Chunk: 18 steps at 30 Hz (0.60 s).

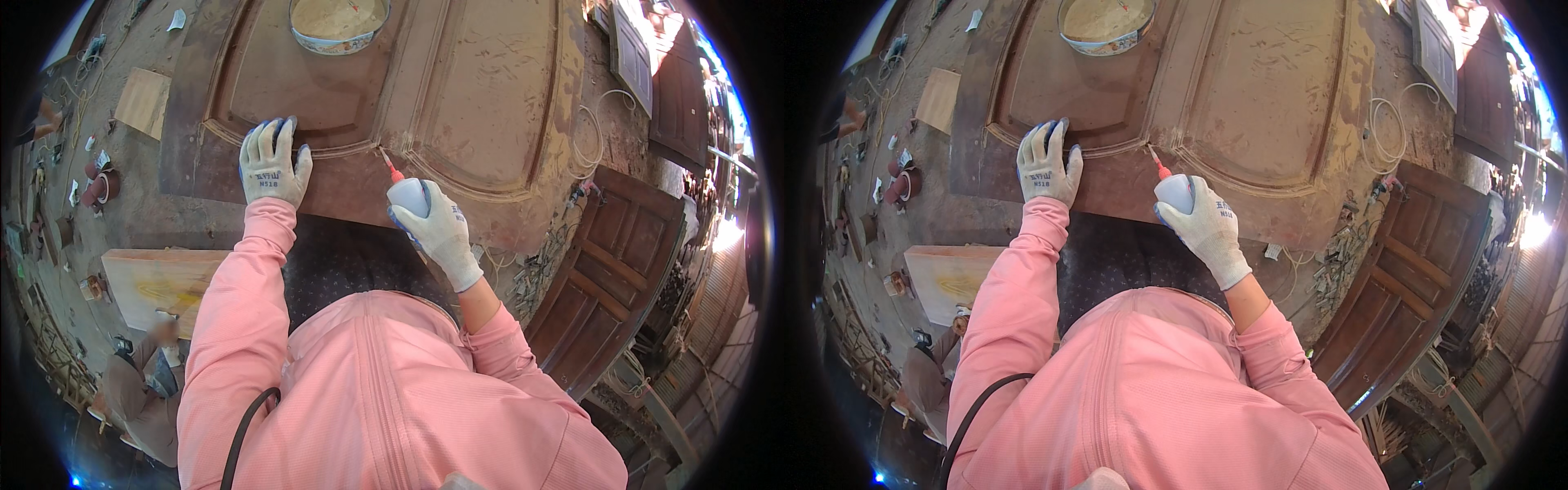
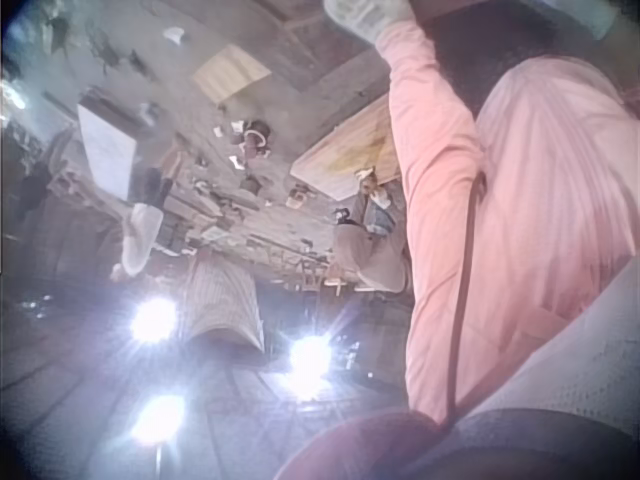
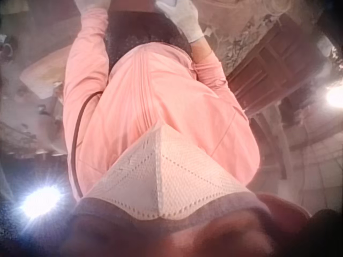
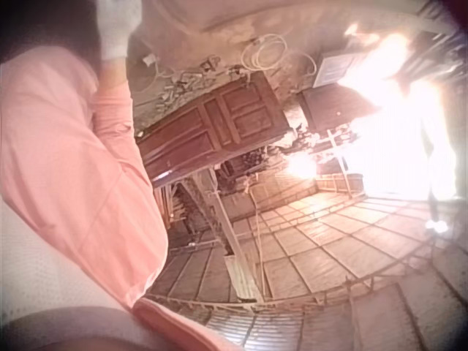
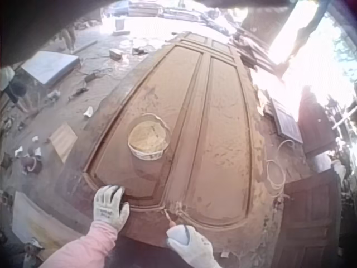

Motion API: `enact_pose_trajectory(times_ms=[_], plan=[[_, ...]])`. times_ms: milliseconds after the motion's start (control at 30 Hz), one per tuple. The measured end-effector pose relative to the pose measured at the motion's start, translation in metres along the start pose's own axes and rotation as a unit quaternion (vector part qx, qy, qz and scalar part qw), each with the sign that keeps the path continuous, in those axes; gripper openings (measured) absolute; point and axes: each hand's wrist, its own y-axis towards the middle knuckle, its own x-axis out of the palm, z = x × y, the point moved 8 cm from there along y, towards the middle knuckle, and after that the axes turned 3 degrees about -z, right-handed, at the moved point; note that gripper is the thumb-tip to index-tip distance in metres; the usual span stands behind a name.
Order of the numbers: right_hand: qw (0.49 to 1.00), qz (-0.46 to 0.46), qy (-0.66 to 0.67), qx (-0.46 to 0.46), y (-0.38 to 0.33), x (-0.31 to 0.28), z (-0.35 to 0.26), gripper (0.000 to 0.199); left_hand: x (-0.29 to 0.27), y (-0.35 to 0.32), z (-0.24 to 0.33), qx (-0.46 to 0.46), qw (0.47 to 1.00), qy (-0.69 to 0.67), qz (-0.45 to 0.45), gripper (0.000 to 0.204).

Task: The person applies glue to a crack in a wooden door panel and presses the edges together to bond them. They repeatedly rub the seam and apply additional glue from a bottle to ensure the joint is sealed.

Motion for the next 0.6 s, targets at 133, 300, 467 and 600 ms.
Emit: enact_pose_trajectory(times_ms=[133,300,467,600], plan=[[1.0,-0.003,-0.007,0.011,0.0013,0.0006,0.0018,0.064,0.0041,-0.0004,-0.0021,-0.002,1.0,0.0,-0.002,0.053],[1.0,0.001,-0.004,0.013,-0.0019,-0.0013,0.0004,0.063,0.0019,0.0001,-0.0031,-0.001,1.0,0.0,-0.002,0.053],[1.0,0.007,0.008,0.017,-0.0037,-0.0022,0.0021,0.062,0.0027,0.0005,-0.003,-0.002,1.0,-0.005,-0.001,0.052],[1.0,0.009,0.017,0.017,-0.005,-0.0022,0.0044,0.062,0.0015,0.0011,-0.0021,0.0,1.0,0.0,-0.004,0.052]])
